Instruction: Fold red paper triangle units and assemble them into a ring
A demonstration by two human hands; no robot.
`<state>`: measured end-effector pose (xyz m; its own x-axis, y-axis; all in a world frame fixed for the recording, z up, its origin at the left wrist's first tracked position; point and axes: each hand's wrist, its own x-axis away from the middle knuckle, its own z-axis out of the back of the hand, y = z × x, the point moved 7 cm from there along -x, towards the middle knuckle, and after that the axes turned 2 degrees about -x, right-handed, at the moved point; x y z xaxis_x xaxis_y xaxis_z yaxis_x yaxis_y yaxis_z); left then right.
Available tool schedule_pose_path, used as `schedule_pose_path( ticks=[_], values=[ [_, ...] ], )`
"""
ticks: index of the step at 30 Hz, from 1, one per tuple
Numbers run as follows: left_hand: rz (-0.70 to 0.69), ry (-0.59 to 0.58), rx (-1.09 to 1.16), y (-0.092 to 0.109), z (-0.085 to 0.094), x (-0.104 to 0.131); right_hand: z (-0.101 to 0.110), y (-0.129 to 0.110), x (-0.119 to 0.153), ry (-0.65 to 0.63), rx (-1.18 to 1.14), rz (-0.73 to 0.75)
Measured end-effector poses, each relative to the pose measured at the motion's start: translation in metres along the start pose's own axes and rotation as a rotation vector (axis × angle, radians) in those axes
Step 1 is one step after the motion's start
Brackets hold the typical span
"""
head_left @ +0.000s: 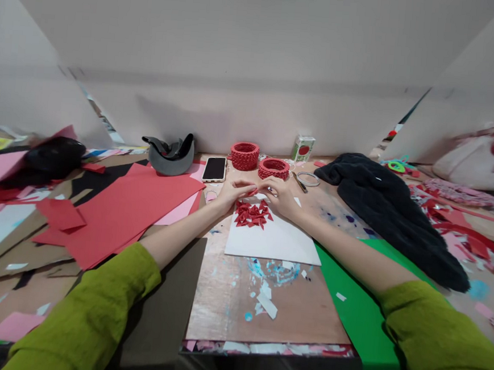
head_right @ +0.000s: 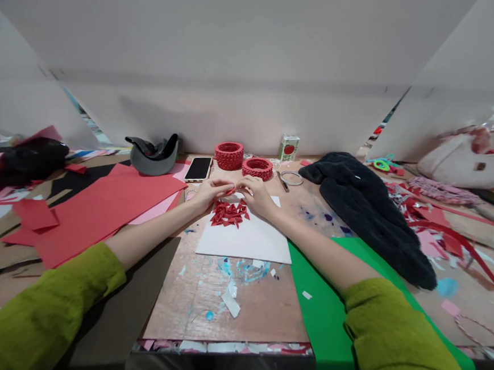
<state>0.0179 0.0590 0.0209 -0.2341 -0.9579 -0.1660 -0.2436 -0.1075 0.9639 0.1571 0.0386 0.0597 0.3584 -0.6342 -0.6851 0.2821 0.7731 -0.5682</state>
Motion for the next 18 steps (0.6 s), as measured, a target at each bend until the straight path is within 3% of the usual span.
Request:
schedule_pose_path(
  ticks=[18],
  values=[
    [-0.101, -0.042, -0.213, 0.015, -0.007, 0.007, -0.003, 0.041, 0.002, -0.013, -0.381, -0.328]
  ],
)
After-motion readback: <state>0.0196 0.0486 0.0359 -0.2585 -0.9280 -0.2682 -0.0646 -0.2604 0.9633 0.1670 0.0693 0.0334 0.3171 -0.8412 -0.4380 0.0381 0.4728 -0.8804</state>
